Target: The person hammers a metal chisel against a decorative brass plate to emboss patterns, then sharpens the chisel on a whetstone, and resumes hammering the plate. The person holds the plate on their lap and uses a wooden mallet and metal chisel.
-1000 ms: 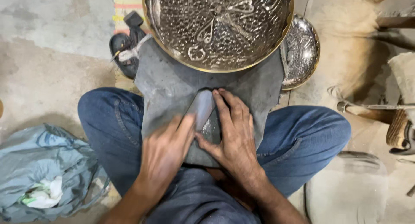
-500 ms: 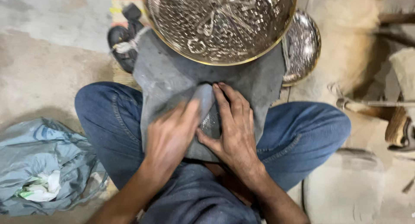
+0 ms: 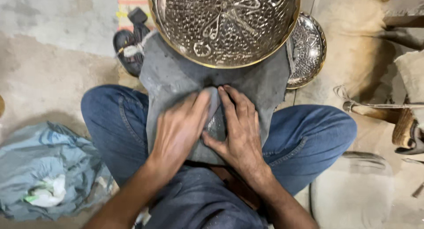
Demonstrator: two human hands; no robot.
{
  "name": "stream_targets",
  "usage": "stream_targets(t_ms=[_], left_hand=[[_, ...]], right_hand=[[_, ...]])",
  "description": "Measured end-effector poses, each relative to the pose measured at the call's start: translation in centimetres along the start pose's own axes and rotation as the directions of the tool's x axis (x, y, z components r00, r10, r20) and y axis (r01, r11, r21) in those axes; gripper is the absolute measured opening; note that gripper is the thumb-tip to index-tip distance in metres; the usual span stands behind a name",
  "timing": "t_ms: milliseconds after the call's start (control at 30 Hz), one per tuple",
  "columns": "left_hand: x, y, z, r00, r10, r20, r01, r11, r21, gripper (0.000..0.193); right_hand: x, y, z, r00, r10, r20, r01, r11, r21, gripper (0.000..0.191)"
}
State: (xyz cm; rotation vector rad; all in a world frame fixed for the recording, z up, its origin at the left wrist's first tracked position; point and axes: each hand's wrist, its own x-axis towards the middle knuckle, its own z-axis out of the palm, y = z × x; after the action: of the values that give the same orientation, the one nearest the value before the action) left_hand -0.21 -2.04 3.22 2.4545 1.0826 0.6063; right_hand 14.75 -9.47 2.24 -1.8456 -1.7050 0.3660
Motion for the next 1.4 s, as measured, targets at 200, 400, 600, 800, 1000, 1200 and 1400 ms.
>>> stream_targets(t_ms=[200, 400, 600, 800, 1000, 1200, 1400], left_hand=[[-0.7, -0.4, 0.3, 0.999, -0.045, 0.007, 0.044, 0.999, 0.019, 0.012], [-0.3, 0.0, -0.7, 0.999, -0.047, 0.005, 0.048, 0.999, -0.027, 0.018], [-0.7, 0.0, 0.2, 1.0, -0.025, 0.006, 0.025, 0.999, 0.032, 0.015], [-0.7, -0.2, 0.1, 0.999, -0.045, -0.006, 0.046, 0.998, 0.033, 0.017], [1.0, 0.6, -0.1, 1.0, -0.009, 0.008, 0.009, 0.998, 0.066, 0.015], [-0.9, 0.8, -0.6, 0.995, -0.09, 0.033, 0.087, 0.993, 0.075, 0.014], [-0.7, 0.0, 0.8, 1.0, -0.003, -0.021, 0.003, 0.999, 0.041, 0.019]], right_hand=[[0.0, -0.1, 0.2, 1.0, 0.017, -0.001, -0.017, 1.0, 0.006, 0.102], [0.2, -0.3, 0.3, 1.0, -0.004, -0.015, 0.004, 1.0, 0.008, 0.1], [0.2, -0.3, 0.1, 1.0, 0.016, -0.002, -0.016, 1.0, 0.009, 0.099], [0.5, -0.5, -0.1, 1.0, 0.008, -0.03, -0.008, 1.0, 0.003, 0.099], [0.3, -0.3, -0.3, 1.0, 0.004, -0.015, -0.004, 1.0, 0.001, 0.098], [-0.1, -0.1, 0.0, 0.999, 0.005, -0.038, -0.005, 1.0, 0.015, 0.098], [0.0, -0.3, -0.2, 1.0, 0.024, -0.013, -0.024, 1.0, 0.011, 0.099]])
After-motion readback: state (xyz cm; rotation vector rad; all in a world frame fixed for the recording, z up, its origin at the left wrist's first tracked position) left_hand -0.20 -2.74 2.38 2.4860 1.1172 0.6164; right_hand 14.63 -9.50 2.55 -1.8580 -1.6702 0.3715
